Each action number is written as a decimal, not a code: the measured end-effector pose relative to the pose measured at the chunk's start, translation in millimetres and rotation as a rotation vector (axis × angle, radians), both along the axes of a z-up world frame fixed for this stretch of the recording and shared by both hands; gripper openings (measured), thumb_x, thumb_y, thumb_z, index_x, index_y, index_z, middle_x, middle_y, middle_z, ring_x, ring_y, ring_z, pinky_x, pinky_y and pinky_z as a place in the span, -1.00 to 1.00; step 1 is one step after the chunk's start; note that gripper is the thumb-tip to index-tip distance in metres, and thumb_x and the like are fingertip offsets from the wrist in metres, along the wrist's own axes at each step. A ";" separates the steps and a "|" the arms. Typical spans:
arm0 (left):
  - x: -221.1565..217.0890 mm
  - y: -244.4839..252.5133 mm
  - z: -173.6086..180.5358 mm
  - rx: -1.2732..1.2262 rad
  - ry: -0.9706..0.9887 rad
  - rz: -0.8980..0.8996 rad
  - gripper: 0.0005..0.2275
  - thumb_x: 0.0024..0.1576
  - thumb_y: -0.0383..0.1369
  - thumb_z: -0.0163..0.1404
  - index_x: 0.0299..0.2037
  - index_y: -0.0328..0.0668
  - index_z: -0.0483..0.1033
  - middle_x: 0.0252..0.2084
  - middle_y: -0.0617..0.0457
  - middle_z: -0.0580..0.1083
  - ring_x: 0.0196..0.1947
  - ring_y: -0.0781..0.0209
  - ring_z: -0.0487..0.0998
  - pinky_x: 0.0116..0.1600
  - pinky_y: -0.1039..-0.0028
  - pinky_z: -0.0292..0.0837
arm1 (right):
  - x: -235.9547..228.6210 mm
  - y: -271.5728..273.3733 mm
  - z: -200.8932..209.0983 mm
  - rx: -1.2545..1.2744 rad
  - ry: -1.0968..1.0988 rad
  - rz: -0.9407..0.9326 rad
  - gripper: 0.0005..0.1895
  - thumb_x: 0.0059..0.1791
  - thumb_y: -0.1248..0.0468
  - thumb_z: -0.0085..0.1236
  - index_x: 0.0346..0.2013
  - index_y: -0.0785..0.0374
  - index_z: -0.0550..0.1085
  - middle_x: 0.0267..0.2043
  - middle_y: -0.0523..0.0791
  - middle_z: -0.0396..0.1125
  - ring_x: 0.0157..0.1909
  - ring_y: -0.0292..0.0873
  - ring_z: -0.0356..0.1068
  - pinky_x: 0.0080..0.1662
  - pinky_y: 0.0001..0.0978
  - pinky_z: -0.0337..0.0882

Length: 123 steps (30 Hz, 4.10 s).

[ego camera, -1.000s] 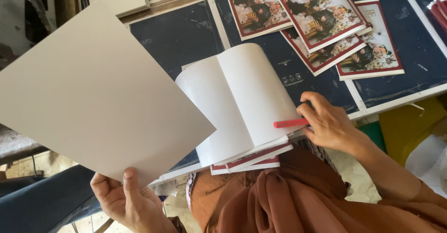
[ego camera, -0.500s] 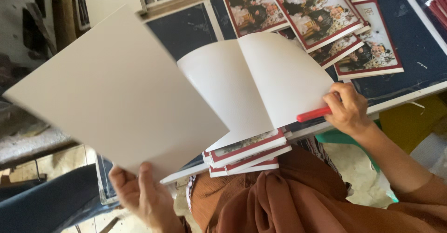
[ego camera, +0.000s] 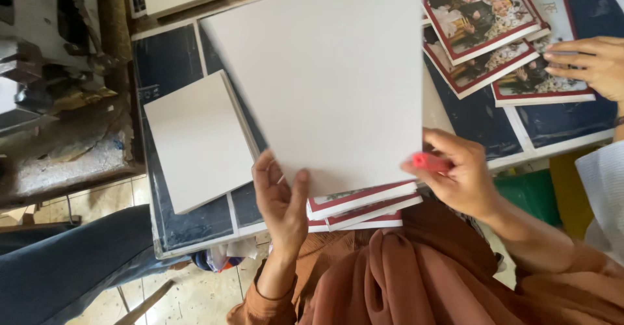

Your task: The person inserts a stack of white paper sheets into a book cover with a red floral design, then places the assembled book onto a pile on the table. This process is repeated multiple times.

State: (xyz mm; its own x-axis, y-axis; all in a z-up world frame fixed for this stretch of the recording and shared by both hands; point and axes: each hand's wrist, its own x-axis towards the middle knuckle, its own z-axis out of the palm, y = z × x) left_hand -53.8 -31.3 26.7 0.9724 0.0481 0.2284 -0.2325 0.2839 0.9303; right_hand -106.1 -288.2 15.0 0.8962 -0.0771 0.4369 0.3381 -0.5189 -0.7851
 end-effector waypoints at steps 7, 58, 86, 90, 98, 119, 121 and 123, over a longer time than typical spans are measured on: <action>27.3 27.3 -17.9 0.525 -0.149 -0.052 -0.54 -0.02 -0.53 0.08 0.14 -0.22 0.32 -0.18 -0.10 0.50 -0.11 -0.03 0.50 -0.05 0.24 0.44 | 25.2 37.2 26.0 -0.129 0.000 -0.155 -0.54 -0.23 0.33 0.36 -0.09 0.42 0.47 -0.52 0.02 0.35 -0.55 -0.08 0.30 -0.44 -0.34 0.30; 50.6 -36.1 -37.7 1.301 -0.363 -0.538 -0.36 -0.10 0.12 0.01 0.25 0.36 0.18 0.37 0.13 0.06 0.37 -0.23 -0.14 0.19 -0.41 -0.28 | -61.1 -35.8 -109.6 0.114 0.067 0.050 -0.09 -0.38 0.31 0.31 0.22 0.35 0.14 -0.26 -0.02 0.16 -0.60 -0.25 0.17 -0.58 -0.49 0.23; 58.2 46.8 -11.1 1.578 -0.125 -0.485 -0.15 -0.27 0.20 0.09 0.30 0.41 0.02 0.39 0.31 -0.04 0.39 -0.06 -0.20 0.12 -0.54 -0.40 | 88.9 -27.3 -42.4 -0.675 -0.163 0.074 -0.76 -0.03 0.20 0.05 -0.08 -0.10 0.52 -0.15 -0.06 0.28 -0.29 0.04 0.31 -0.31 -0.21 0.40; 57.2 47.4 -5.8 1.658 -0.170 -0.486 -0.14 -0.27 0.10 0.16 0.30 0.43 0.00 0.38 0.32 -0.03 0.38 -0.06 -0.17 0.10 -0.56 -0.35 | 179.6 -46.6 -49.8 -0.618 -0.272 -0.027 -0.75 -0.02 0.17 0.13 -0.06 0.07 0.53 -0.27 0.00 0.25 -0.20 0.10 0.32 -0.10 -0.15 0.35; 57.4 46.7 -12.1 1.668 -0.260 -0.448 -0.16 -0.14 0.18 0.08 0.33 0.34 -0.10 0.40 0.35 -0.13 0.36 -0.18 -0.26 0.07 -0.48 -0.53 | 282.9 -30.1 -48.9 -0.987 0.648 -0.001 -0.81 -0.17 0.28 0.24 -0.38 0.30 0.44 -0.10 -0.02 0.31 -0.02 0.00 0.31 -0.10 -0.16 0.43; 26.8 -22.7 57.2 0.466 -0.220 -0.082 -0.62 -0.03 -0.03 0.02 -0.39 -0.23 0.30 -0.47 0.12 0.32 -0.47 0.36 0.31 -0.34 0.60 0.29 | 90.3 66.2 91.9 0.230 0.071 0.722 -0.83 -0.02 0.22 -0.05 -0.48 0.19 0.38 -0.40 -0.16 0.27 -0.29 -0.23 0.29 -0.11 -0.38 0.30; 24.8 -18.6 45.3 0.333 -0.151 -0.121 -0.73 -0.03 -0.21 0.09 -0.37 -0.30 0.39 -0.43 0.00 0.40 -0.33 0.19 0.44 -0.17 0.40 0.35 | 92.1 67.7 80.6 0.301 0.065 0.711 -0.88 -0.05 0.31 0.00 -0.47 0.27 0.42 -0.40 -0.11 0.29 -0.29 -0.19 0.30 -0.10 -0.35 0.29; 26.5 -8.8 31.9 0.198 -0.075 -0.167 -0.83 -0.04 -0.40 0.15 -0.36 -0.36 0.47 -0.40 -0.13 0.49 -0.18 0.03 0.57 0.01 0.20 0.41 | 93.5 58.1 65.9 0.375 0.064 0.692 -0.92 -0.07 0.41 0.04 -0.46 0.35 0.46 -0.40 -0.05 0.30 -0.28 -0.15 0.31 -0.10 -0.32 0.28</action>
State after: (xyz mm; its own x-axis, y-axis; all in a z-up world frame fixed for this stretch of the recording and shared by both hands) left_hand -27.4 -40.2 58.7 0.9432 -0.1645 0.2888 -0.2679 0.1380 0.9535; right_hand -12.6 -230.1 80.9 0.8169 0.3754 0.4379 0.4357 0.0956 -0.8950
